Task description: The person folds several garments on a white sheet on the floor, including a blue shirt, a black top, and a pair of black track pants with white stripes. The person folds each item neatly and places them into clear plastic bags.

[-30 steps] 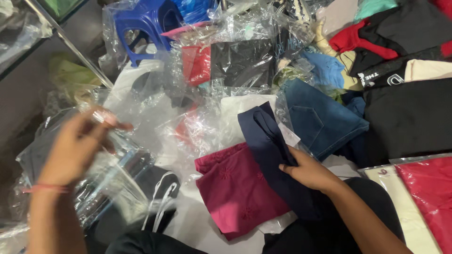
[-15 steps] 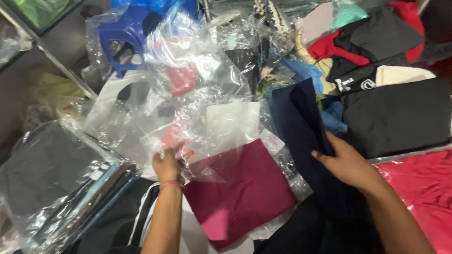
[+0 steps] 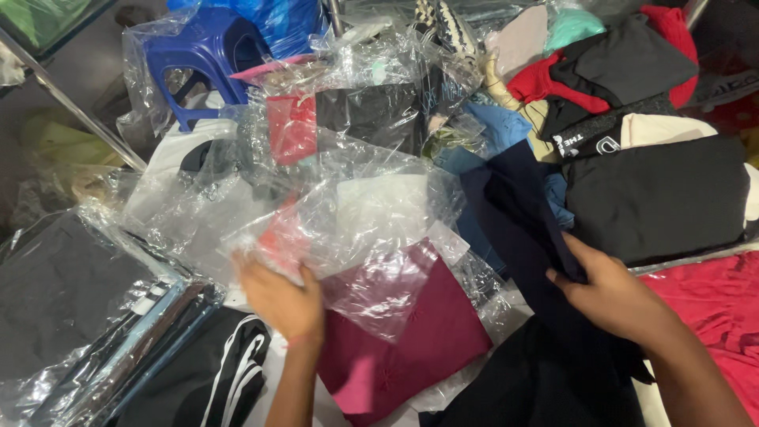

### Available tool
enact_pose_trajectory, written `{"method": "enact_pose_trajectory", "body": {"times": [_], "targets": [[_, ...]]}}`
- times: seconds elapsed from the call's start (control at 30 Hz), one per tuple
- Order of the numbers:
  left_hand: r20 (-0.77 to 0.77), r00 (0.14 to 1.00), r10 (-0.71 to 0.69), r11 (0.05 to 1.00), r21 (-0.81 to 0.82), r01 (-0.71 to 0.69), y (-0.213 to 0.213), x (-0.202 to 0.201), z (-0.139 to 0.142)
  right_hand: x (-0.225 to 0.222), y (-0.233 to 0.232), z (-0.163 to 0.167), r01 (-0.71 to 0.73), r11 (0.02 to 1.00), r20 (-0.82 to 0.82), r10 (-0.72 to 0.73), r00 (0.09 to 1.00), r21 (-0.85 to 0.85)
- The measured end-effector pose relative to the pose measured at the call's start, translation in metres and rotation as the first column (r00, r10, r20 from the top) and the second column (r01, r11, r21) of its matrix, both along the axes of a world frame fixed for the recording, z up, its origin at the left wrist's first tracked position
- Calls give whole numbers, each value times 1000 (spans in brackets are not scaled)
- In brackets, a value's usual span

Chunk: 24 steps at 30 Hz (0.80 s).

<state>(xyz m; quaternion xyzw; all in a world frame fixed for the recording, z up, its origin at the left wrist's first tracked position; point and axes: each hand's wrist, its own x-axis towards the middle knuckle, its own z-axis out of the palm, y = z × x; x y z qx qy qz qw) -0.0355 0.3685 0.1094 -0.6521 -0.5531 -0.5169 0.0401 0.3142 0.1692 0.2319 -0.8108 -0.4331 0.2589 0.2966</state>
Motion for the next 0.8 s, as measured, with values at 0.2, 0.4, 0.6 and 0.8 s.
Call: {"method": "enact_pose_trajectory", "body": {"times": [0.2, 0.4, 0.6, 0.8], "targets": [[-308, 789, -531, 784, -532, 320, -42, 66, 17, -8, 2, 7, -2, 1000, 50, 2, 999, -3], [-118, 478, -870, 427, -664, 613, -54, 103, -9, -31, 18, 1, -217, 948, 197, 173, 965, 231], [-28, 816, -578, 795, -246, 555, -52, 55, -4, -66, 66, -36, -371, 912, 244, 324, 914, 177], [319, 941, 117, 955, -295, -19, 9, -48, -27, -100, 92, -59, -330, 887, 192, 403, 895, -322]]}}
